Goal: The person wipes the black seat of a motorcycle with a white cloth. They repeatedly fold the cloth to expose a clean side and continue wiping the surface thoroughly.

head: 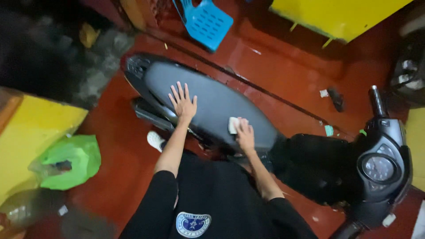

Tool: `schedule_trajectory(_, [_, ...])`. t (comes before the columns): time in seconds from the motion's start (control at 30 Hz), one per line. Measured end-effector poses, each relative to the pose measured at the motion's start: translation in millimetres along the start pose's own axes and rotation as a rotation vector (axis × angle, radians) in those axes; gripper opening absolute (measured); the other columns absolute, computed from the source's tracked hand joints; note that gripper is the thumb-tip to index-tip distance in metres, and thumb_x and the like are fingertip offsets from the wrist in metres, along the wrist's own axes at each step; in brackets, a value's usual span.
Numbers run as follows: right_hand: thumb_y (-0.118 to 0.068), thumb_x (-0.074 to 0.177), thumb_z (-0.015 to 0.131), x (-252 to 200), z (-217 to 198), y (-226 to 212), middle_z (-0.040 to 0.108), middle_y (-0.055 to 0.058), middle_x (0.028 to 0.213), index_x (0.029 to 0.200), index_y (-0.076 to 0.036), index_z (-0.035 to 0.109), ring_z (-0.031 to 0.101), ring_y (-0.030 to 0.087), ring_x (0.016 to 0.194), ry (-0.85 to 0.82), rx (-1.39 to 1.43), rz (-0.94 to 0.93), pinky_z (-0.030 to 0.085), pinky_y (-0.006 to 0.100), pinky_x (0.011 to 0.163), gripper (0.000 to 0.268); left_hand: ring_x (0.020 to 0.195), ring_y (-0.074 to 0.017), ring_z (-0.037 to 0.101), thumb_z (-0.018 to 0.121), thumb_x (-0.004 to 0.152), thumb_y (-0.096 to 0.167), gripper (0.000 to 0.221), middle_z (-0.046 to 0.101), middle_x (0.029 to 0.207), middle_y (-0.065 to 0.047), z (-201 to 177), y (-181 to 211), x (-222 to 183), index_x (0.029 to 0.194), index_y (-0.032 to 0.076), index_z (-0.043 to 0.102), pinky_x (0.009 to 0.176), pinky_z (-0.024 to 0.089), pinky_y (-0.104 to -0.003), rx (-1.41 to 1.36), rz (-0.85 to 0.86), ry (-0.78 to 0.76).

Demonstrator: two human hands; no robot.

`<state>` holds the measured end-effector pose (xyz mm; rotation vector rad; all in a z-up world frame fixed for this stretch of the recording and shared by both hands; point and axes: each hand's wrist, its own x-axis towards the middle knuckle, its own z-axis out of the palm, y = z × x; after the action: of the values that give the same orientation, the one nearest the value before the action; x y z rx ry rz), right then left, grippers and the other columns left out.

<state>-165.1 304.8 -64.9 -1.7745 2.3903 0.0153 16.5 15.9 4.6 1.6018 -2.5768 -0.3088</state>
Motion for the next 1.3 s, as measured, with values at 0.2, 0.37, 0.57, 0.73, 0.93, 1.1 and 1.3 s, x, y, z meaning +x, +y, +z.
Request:
schedule_trajectory(0.2, [-0.021, 0.096, 0.057, -69, -1, 57, 0.014, 0.004, 0.174, 0.166, -0.041, 0.017, 0.016, 0.027, 0.160, -0.031, 0.063, 0.377, 0.030, 0.058, 0.121, 0.082, 0.157, -0.0487, 0.004, 0.050, 0.105, 0.047, 0.078, 0.009, 0.171, -0.026, 5, 36, -27, 0.164, 0.004, 0.023, 0.122, 0.001, -0.068, 0.033, -0.073, 0.164])
schedule_trajectory(0.37, [-0.027, 0.099, 0.045, -38, 28, 33, 0.009, 0.011, 0.173, 0.166, -0.038, 0.015, 0.010, 0.040, 0.159, 0.001, 0.200, 0.599, 0.029, 0.072, 0.114, 0.074, 0.152, -0.0543, 0.016, 0.068, 0.089, 0.047, 0.079, 0.029, 0.167, -0.020, 11, 26, -49, 0.155, 0.010, 0.045, 0.119, 0.012, -0.071, -0.025, 0.190, 0.146])
schedule_trajectory(0.57, [-0.017, 0.095, 0.056, 59, 11, -61, 0.020, 0.014, 0.173, 0.164, -0.030, 0.030, 0.019, 0.041, 0.157, 0.288, 0.201, 0.589, 0.027, 0.072, 0.115, 0.075, 0.140, -0.0318, 0.046, 0.073, 0.086, 0.054, 0.051, 0.059, 0.146, -0.001, 9, -31, -7, 0.130, 0.026, 0.069, 0.110, 0.033, -0.061, -0.085, 0.688, 0.148])
schedule_trajectory(0.73, [-0.021, 0.093, 0.056, 136, -24, -145, 0.014, 0.011, 0.174, 0.163, -0.035, 0.028, 0.014, 0.039, 0.158, 0.270, 0.267, 0.628, 0.017, 0.074, 0.116, 0.077, 0.116, -0.0227, 0.061, 0.075, 0.081, 0.060, 0.050, 0.071, 0.113, -0.004, 12, -62, 77, 0.103, 0.015, 0.074, 0.121, 0.026, -0.064, -0.128, 1.240, -0.036])
schedule_trajectory(0.93, [-0.022, 0.096, 0.051, 128, -34, -163, 0.011, 0.005, 0.175, 0.162, -0.039, 0.027, 0.011, 0.033, 0.160, 0.193, 0.279, 0.622, 0.016, 0.071, 0.119, 0.073, 0.083, -0.0201, 0.065, 0.055, 0.088, 0.069, 0.062, 0.068, 0.076, -0.004, -36, -54, 125, 0.076, 0.010, 0.069, 0.122, 0.018, -0.072, -0.070, 1.910, -0.125])
schedule_trajectory(1.1, [-0.023, 0.098, 0.047, 102, -44, -172, 0.020, 0.004, 0.173, 0.157, -0.036, 0.037, 0.019, 0.029, 0.158, 0.134, 0.148, 0.649, 0.022, 0.065, 0.120, 0.062, 0.085, -0.0250, 0.066, 0.062, 0.084, 0.063, 0.057, 0.071, 0.076, -0.010, -28, -38, 138, 0.076, 0.007, 0.070, 0.119, 0.017, -0.077, -0.109, 1.913, -0.013])
schedule_trajectory(1.3, [-0.025, 0.096, 0.053, 115, -33, -160, 0.015, 0.009, 0.173, 0.163, -0.038, 0.021, 0.016, 0.035, 0.158, 0.087, 0.105, 0.837, 0.029, 0.066, 0.118, 0.075, 0.087, -0.0224, 0.065, 0.058, 0.085, 0.064, 0.054, 0.073, 0.078, -0.008, -9, 14, 146, 0.080, 0.011, 0.069, 0.124, 0.013, -0.071, -0.104, 2.163, -0.131])
